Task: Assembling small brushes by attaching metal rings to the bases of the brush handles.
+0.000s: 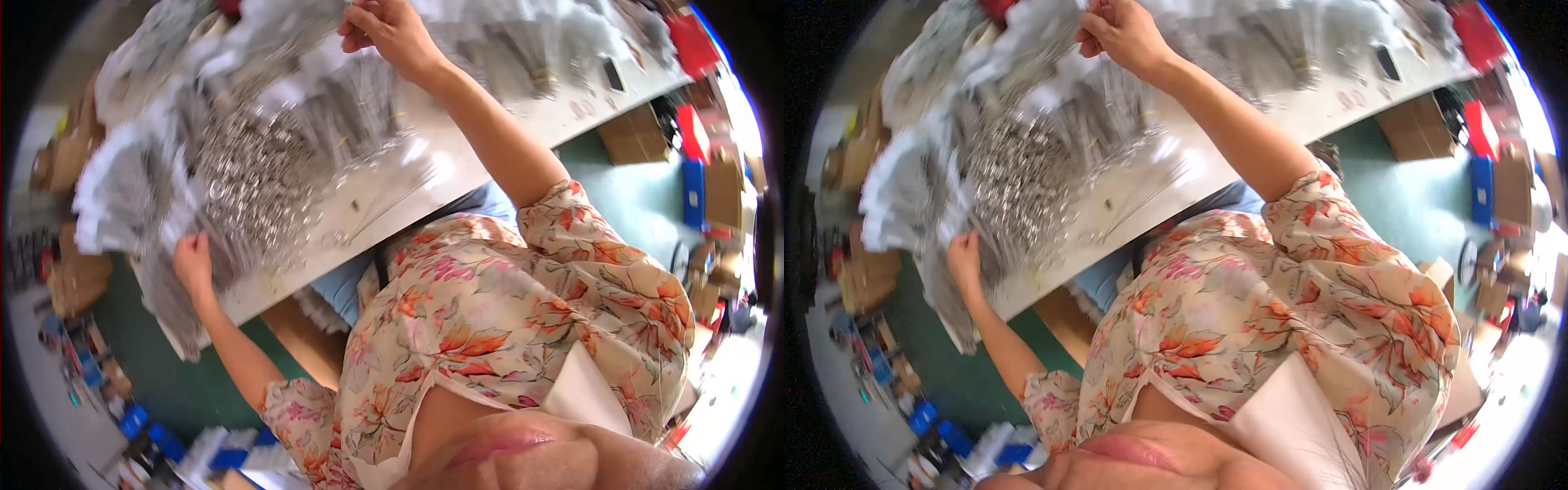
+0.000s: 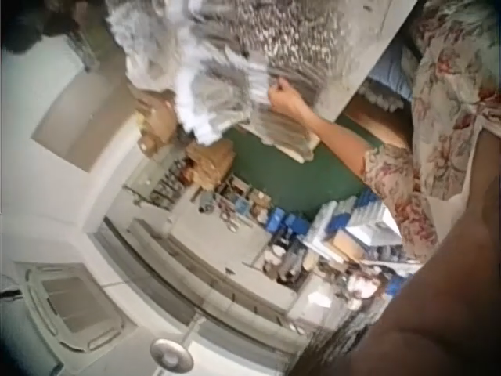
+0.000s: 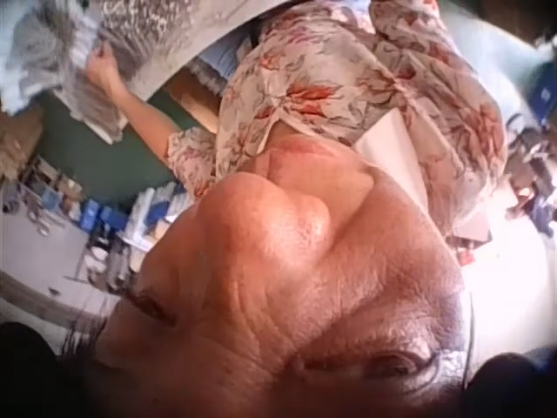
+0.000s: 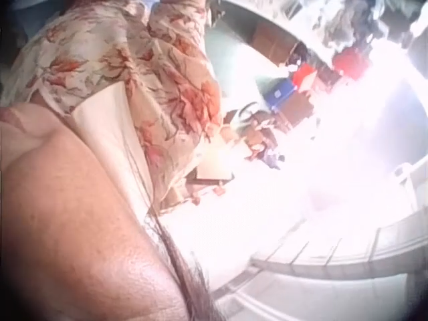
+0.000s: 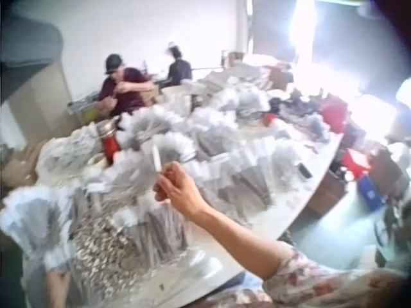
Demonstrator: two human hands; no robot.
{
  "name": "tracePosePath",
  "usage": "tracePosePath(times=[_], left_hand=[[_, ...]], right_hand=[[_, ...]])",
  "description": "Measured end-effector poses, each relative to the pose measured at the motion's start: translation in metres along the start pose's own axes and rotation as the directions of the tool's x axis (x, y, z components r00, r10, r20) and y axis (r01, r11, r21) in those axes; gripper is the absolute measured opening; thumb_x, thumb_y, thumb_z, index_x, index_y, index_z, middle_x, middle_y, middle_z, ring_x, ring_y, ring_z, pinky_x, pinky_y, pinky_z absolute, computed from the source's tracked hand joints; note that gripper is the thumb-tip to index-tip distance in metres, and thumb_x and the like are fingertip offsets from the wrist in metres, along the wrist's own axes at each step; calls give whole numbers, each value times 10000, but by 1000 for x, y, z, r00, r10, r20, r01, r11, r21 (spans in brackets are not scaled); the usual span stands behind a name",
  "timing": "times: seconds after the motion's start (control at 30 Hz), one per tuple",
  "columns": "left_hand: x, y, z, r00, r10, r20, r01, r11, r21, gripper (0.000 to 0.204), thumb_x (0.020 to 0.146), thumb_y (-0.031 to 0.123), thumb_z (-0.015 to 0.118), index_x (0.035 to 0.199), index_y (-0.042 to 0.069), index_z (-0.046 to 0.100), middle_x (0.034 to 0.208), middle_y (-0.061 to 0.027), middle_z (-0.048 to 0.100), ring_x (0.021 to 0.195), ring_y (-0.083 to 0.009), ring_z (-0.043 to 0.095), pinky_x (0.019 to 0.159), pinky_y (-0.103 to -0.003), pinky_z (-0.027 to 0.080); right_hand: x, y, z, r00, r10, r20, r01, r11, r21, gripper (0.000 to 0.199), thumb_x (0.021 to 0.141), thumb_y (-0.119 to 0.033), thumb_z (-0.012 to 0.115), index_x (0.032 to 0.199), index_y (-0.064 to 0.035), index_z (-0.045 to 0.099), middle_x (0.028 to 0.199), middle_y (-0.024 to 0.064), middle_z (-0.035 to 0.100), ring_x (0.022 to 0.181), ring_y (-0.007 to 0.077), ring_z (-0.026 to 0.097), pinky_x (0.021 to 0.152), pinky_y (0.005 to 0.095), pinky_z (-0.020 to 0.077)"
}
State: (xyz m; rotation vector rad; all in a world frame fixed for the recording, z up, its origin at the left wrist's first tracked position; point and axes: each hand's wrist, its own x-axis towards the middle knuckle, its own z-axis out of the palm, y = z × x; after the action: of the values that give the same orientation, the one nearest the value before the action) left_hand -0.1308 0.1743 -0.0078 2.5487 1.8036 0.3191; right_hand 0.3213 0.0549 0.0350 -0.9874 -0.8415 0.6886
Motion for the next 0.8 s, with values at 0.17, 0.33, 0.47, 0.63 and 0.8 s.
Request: tracePosePath(times=[0.17,0.33,0.47,0.63,0.8], left_hand=[[11,-20,15,996,-51,69,73,926,-369,231,868,223,574,844,-7,591,736,-86,649,672,-190,601,664,-312,463],[13,16,-9,966,-136,-221,12,875,-485,219,905,194,537,914,-20,582,763,-57,613,738,-128,554,704,-249,423],[15,50,-36,958,-113,-263,-67,805,-589,242,909,215,541,984,-8,599,768,-31,554,723,-121,490,701,-243,405],[27,78,-34,986,-89,-140,-29,739,-673,204,907,186,549,974,-2,593,755,-2,520,664,-86,449,601,-218,376],[39,116,-32,993,-89,-78,-19,535,-845,168,901,195,562,955,41,603,716,48,485,502,-3,272,408,-185,158]], right_hand=[[-8,-44,-113,969,-218,-118,-14,427,-904,314,745,-393,649,874,-107,661,759,74,659,703,227,634,652,358,495],[-16,-34,-123,986,17,-168,-168,205,-964,340,733,-415,651,871,-105,677,760,88,665,755,254,642,705,372,506],[-11,-27,-133,977,85,-197,-214,458,-863,268,663,-326,745,796,-97,700,742,80,671,700,208,637,669,322,502],[-9,-37,-147,990,43,-135,-137,530,-837,298,656,-330,760,792,-73,695,611,15,586,532,85,511,466,252,394],[-17,-62,-123,908,377,-185,-395,619,-679,234,653,-306,742,728,-91,690,553,-4,513,486,74,453,391,261,324]])
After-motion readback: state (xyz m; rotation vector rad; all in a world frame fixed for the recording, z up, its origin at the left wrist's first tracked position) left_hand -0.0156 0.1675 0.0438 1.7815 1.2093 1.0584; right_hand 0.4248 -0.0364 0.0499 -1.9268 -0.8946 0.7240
